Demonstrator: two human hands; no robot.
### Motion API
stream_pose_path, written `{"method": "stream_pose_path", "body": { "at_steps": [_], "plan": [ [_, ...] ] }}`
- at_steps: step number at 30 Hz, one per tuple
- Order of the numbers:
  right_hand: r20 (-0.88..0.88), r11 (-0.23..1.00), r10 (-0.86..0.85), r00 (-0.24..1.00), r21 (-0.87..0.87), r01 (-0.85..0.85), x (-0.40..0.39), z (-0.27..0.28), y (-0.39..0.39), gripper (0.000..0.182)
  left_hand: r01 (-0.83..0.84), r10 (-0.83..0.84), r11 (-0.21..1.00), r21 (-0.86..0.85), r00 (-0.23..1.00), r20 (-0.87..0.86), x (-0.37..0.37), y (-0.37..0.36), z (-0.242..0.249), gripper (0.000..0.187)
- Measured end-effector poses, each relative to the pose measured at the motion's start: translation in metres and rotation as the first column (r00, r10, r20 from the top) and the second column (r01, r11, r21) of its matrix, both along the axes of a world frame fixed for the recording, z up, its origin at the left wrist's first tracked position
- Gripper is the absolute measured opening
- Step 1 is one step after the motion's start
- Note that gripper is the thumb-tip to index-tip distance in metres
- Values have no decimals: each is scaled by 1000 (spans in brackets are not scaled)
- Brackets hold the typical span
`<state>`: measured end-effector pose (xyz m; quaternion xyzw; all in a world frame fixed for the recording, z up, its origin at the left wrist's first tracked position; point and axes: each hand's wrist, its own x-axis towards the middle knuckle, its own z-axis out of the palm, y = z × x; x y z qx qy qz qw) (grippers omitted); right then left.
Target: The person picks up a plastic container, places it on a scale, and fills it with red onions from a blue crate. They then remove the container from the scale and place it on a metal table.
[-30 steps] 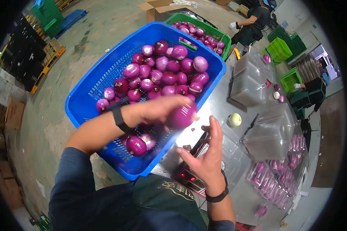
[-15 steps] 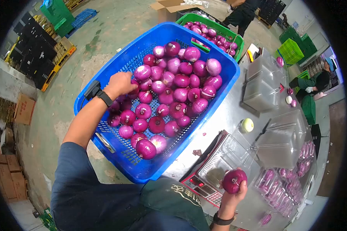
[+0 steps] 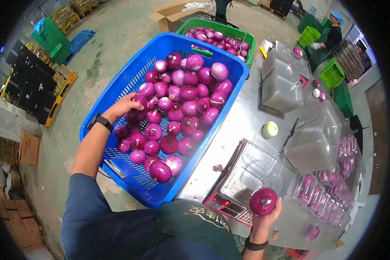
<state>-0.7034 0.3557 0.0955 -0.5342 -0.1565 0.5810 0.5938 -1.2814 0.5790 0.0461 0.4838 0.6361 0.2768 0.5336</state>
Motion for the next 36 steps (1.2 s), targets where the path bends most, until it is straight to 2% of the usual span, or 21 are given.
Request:
{"method": "stream_pose_path", "body": {
  "at_steps": [1,4,5,8,10,11,12,13,15,16,18,21,23,24,26,28,29,32,33,35,36],
  "plan": [
    [-26,998,53,998,33,-52,5,0,-2,66,-43,50,999,-32,962,267,16,-12,30,64],
    [-40,998,-59,997,26,60,-2,9,-2,59,27,-102,989,147,842,530,51,-42,74,79],
    [-23,987,-163,986,6,163,0,5,-2,53,37,-142,980,197,823,549,65,-53,87,85],
    [-86,994,14,996,106,-5,29,-14,-15,51,44,-221,947,318,809,545,108,-88,117,94],
    [-27,974,139,990,183,-132,33,-3,-16,58,43,-235,939,342,806,544,137,-112,132,95],
    [61,983,63,996,166,-72,30,-2,-14,62,67,-252,943,327,784,567,151,-124,139,95],
    [128,985,109,986,118,-124,29,14,-15,64,37,-230,947,319,773,591,171,-139,146,96],
    [248,965,167,954,157,-210,37,7,-13,64,48,-244,941,335,781,575,190,-152,150,96],
    [567,959,207,797,43,-280,49,7,-11,73,84,-275,924,374,825,494,224,-177,153,95],
    [676,949,193,711,54,-310,51,8,-11,79,108,-289,911,398,855,431,243,-190,154,95],
    [789,935,260,557,-62,-349,53,19,-10,84,132,-263,925,357,900,349,278,-217,150,89],
    [868,903,329,373,-174,-392,54,31,-8,88,226,-325,848,480,936,134,327,-233,130,85],
    [923,874,290,255,-147,-462,56,24,-4,90,249,-309,838,486,950,45,357,-235,116,82],
    [944,857,263,196,-136,-497,58,18,-1,91,287,-308,792,539,950,-53,369,-231,112,80],
    [970,808,197,139,-80,-584,61,7,6,92,374,-283,686,624,928,-244,390,-220,104,77],
    [982,770,169,82,-80,-633,58,6,14,90,383,-210,637,669,921,-328,405,-208,82,73],
    [993,772,100,56,-42,-635,55,2,18,69,412,-198,622,666,906,-375,410,-202,71,73],
    [924,737,343,-171,-377,-561,59,8,22,81,489,-198,603,630,857,-476,419,-191,40,69],
    [924,744,319,-213,-383,-548,63,0,21,82,508,-177,600,619,838,-516,423,-192,35,68],
    [987,779,147,-59,-153,-608,73,-8,16,62,548,-168,615,567,794,-584,426,-193,27,68],
    [998,782,64,22,-36,-622,78,-12,14,52,524,-199,634,569,821,-535,426,-192,25,70]
  ]
}}
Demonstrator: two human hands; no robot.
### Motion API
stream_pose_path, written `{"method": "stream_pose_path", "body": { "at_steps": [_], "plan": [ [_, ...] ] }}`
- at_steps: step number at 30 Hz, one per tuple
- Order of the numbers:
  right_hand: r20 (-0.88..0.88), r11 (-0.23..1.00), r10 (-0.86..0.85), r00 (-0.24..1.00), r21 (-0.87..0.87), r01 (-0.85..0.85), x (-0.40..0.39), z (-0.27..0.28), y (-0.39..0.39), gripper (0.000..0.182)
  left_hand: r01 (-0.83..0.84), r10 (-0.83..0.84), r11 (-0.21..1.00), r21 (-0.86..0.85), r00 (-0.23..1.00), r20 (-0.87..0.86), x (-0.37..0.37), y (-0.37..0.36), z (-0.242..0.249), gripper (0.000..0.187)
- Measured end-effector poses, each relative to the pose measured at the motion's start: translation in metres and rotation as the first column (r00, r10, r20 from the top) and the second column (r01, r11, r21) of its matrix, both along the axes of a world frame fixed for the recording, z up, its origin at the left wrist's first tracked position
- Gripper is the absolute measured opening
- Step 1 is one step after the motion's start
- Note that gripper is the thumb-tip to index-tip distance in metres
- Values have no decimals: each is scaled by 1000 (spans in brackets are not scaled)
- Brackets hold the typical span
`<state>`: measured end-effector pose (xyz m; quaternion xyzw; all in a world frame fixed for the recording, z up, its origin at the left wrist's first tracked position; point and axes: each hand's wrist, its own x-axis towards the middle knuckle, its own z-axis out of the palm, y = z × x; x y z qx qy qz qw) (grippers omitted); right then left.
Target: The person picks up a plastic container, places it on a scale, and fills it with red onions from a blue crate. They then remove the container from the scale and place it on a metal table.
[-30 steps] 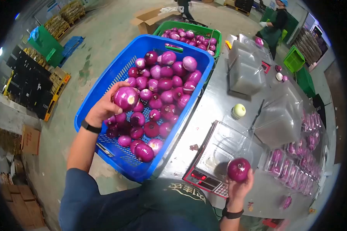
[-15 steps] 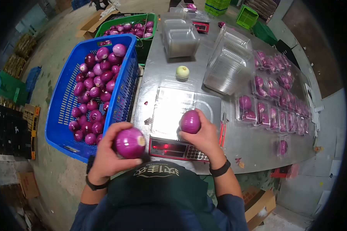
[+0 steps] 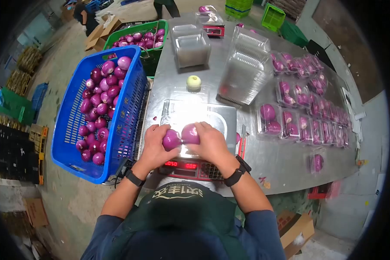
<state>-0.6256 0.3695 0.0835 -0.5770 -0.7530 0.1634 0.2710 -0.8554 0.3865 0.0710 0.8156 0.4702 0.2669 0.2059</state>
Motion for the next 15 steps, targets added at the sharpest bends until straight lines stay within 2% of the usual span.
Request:
{"method": "stream_pose_path", "body": {
  "at_steps": [2,3,6,9,12,15],
  "plan": [
    [-164,999,-37,986,11,39,12,-13,-4,41,30,-20,995,-95,994,103,-1,0,-10,73],
    [-244,998,-52,968,21,59,14,-15,-5,36,37,-30,996,-84,996,84,-2,0,-11,75],
    [-381,992,-124,916,-37,119,13,-14,-11,24,34,-15,986,-160,993,115,0,1,-9,74],
    [-451,986,-165,877,-62,153,20,-37,-8,19,28,-10,985,-172,994,106,1,1,-7,74],
    [-308,975,-203,929,29,222,19,-40,-5,15,41,-22,986,-162,993,114,1,1,-6,73],
    [-262,931,-280,924,160,328,19,-45,-2,17,-3,41,990,-139,961,274,7,-1,1,37]
  ]
}}
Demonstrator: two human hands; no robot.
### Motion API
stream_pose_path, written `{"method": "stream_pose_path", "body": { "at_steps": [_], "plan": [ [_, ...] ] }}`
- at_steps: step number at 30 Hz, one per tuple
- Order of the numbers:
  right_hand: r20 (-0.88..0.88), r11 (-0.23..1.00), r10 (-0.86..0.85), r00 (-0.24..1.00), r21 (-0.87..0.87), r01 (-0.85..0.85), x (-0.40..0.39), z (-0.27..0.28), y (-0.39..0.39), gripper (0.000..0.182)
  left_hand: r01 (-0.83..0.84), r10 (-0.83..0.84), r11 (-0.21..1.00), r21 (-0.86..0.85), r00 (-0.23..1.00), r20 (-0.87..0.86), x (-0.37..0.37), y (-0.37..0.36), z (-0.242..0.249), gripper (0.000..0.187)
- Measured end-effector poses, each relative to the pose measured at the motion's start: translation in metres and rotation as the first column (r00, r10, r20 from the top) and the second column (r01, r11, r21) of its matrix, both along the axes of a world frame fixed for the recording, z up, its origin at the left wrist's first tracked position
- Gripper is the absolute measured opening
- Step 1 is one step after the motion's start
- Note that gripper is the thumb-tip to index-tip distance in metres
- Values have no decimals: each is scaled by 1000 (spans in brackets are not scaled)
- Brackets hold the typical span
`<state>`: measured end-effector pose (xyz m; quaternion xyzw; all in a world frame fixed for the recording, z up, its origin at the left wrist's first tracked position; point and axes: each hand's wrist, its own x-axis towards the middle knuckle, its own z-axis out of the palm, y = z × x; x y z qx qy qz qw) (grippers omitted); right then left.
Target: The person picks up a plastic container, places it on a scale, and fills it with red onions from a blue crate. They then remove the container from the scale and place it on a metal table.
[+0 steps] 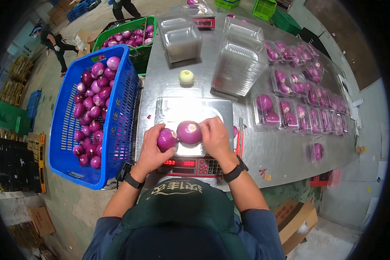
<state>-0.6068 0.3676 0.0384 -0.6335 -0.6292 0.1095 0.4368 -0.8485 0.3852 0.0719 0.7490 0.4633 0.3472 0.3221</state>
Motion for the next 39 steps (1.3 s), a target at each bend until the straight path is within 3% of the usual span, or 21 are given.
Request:
{"method": "stream_pose_path", "body": {
  "at_steps": [3,5,7,10,13,16,19,21,24,27,28,30,31,32,33,34,35,37,39],
  "plan": [
    [-125,965,-258,958,-82,249,28,8,-7,22,19,-19,998,60,1000,-4,-4,-2,-5,50],
    [-146,938,-342,928,-114,327,67,-6,-19,26,2,1,994,113,1000,-26,-11,-3,-20,70],
    [8,840,-376,927,-420,344,118,-20,-40,29,-44,42,997,66,999,29,-19,-7,-27,79],
    [353,675,-300,886,-578,459,148,-27,-71,30,-154,186,970,-188,968,170,-30,-17,-16,74],
    [201,822,-371,907,-383,421,143,-41,-78,35,-212,394,864,-458,850,350,-35,-23,-15,59],
    [-170,882,-309,936,-420,215,115,-25,-43,46,-171,490,780,-602,765,418,-36,-28,-12,55],
    [-489,882,-305,817,-468,50,72,-4,9,52,-133,480,728,-672,799,361,-33,-39,-7,50],
    [-553,867,-287,782,-497,-33,48,9,46,64,-98,532,662,-743,760,374,-30,-47,-17,51],
    [-606,791,-298,737,-590,-165,30,13,94,78,177,556,527,-831,668,495,-38,-56,-17,52],
    [-587,862,-191,786,-483,-152,30,9,114,77,256,568,536,-804,595,568,-42,-58,-23,48],
    [-627,881,-125,769,-427,-205,34,13,112,69,271,571,539,-797,578,583,-44,-59,-21,48],
    [-403,924,93,910,-307,-230,44,20,87,60,322,564,551,-770,536,628,-47,-60,-22,46],
    [-192,950,172,966,-227,-214,39,36,60,58,344,570,547,-763,514,641,-49,-61,-25,41],
    [31,929,351,936,-135,-344,41,50,35,65,365,576,543,-756,493,652,-51,-62,-27,36],
    [99,876,376,921,-362,-319,36,71,9,79,387,581,538,-748,473,663,-52,-62,-28,31],
    [103,850,419,902,-394,-350,40,65,-14,90,365,613,533,-764,455,645,-49,-62,-21,25],
    [-88,718,469,879,-541,-438,36,72,-29,95,318,616,523,-791,500,608,-47,-58,-22,23],
    [-445,697,272,853,-521,-493,27,47,-53,97,224,618,492,-841,590,519,-41,-53,-29,19],
    [-641,757,42,767,-480,-443,13,35,-59,86,143,598,537,-831,630,495,-35,-48,-35,14]
  ]
}}
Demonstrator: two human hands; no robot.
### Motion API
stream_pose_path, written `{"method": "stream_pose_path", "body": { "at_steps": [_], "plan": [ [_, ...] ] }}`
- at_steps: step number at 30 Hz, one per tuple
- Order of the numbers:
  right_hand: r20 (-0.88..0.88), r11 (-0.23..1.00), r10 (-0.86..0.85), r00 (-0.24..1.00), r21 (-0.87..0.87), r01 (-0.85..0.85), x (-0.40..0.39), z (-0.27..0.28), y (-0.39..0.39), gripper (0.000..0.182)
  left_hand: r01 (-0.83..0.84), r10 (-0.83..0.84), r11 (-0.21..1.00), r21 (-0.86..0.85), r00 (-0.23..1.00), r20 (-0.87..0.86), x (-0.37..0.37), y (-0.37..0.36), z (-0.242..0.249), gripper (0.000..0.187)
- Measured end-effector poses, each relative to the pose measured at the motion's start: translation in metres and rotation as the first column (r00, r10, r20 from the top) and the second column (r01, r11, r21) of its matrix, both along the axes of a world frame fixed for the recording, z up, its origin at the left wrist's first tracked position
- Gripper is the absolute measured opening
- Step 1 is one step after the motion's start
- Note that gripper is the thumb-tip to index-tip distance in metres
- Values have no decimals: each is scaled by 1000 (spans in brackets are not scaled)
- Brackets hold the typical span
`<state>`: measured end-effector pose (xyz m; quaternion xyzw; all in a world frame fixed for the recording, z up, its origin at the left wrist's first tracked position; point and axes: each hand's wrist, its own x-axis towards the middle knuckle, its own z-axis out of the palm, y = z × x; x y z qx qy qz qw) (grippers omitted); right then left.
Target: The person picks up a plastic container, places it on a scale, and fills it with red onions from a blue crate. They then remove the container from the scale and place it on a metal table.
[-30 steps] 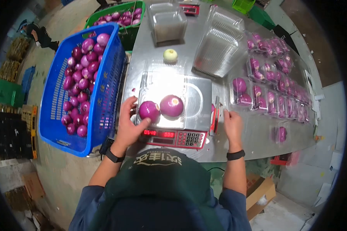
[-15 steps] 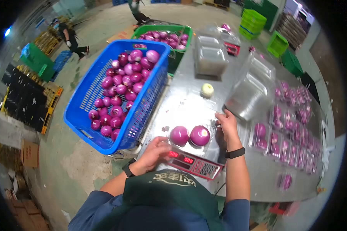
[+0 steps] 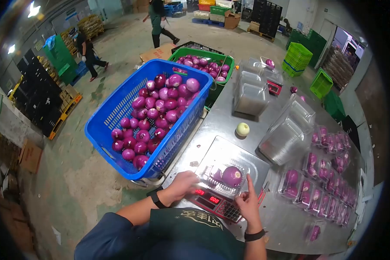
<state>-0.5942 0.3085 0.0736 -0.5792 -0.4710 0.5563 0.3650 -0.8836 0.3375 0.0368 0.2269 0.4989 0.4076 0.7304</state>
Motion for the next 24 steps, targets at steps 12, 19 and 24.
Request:
{"method": "stream_pose_path", "body": {
  "at_steps": [12,19,24],
  "plan": [
    [-210,951,-310,927,-61,303,53,-51,-55,66,367,-323,917,155,913,-248,39,15,-3,44],
    [-466,949,-283,839,-7,316,54,-25,-70,67,589,-568,794,154,807,-160,88,3,2,51],
    [-405,737,-616,675,6,676,79,-57,-105,55,617,-571,777,126,775,-272,108,-6,9,44]
  ]
}}
